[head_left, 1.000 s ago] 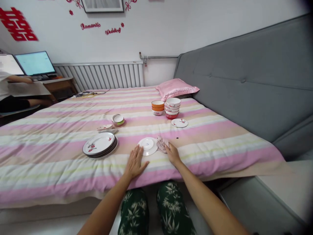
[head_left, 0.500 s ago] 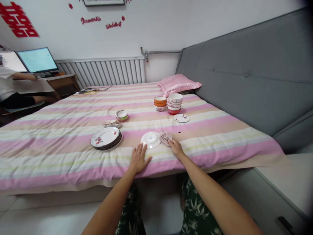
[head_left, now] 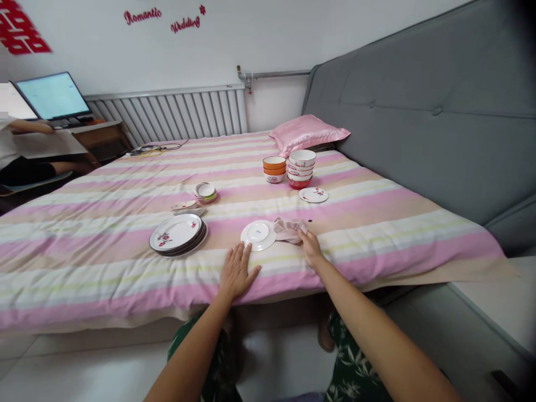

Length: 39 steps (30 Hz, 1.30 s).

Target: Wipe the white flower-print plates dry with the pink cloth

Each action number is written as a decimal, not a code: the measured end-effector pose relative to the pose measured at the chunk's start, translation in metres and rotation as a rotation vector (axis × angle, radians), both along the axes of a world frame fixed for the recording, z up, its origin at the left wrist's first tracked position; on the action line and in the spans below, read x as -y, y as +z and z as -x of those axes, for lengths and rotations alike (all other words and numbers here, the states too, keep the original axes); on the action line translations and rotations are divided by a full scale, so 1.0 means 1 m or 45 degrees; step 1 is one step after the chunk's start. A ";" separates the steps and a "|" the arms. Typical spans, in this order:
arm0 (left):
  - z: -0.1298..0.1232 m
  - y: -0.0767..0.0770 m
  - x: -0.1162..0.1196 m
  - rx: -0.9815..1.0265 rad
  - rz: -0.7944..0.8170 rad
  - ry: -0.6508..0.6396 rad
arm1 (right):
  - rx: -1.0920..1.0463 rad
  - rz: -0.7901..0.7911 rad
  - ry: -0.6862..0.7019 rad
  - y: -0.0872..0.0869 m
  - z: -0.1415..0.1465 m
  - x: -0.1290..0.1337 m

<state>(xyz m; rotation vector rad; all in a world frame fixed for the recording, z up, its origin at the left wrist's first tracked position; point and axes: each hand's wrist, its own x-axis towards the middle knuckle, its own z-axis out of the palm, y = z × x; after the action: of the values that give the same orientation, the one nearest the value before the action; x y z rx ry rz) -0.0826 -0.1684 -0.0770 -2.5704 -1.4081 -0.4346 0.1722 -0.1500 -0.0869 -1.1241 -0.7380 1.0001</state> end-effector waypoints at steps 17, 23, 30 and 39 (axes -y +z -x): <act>0.006 0.002 0.003 0.088 -0.026 -0.027 | 0.581 -0.076 -0.336 0.133 -0.067 -0.027; 0.009 -0.001 0.003 0.125 -0.003 -0.038 | 1.194 0.148 0.151 0.081 0.032 -0.054; 0.011 -0.005 0.003 0.196 0.031 -0.033 | 1.580 0.126 0.498 0.039 0.104 -0.072; 0.012 -0.008 0.002 0.235 0.061 -0.046 | 1.719 -0.207 0.903 0.049 0.111 -0.066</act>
<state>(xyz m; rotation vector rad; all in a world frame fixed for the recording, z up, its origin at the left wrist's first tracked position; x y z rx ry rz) -0.0946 -0.1704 -0.0855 -2.6561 -1.4475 -0.6670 0.0612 -0.0844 -0.0382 -1.3468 -2.3698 0.5814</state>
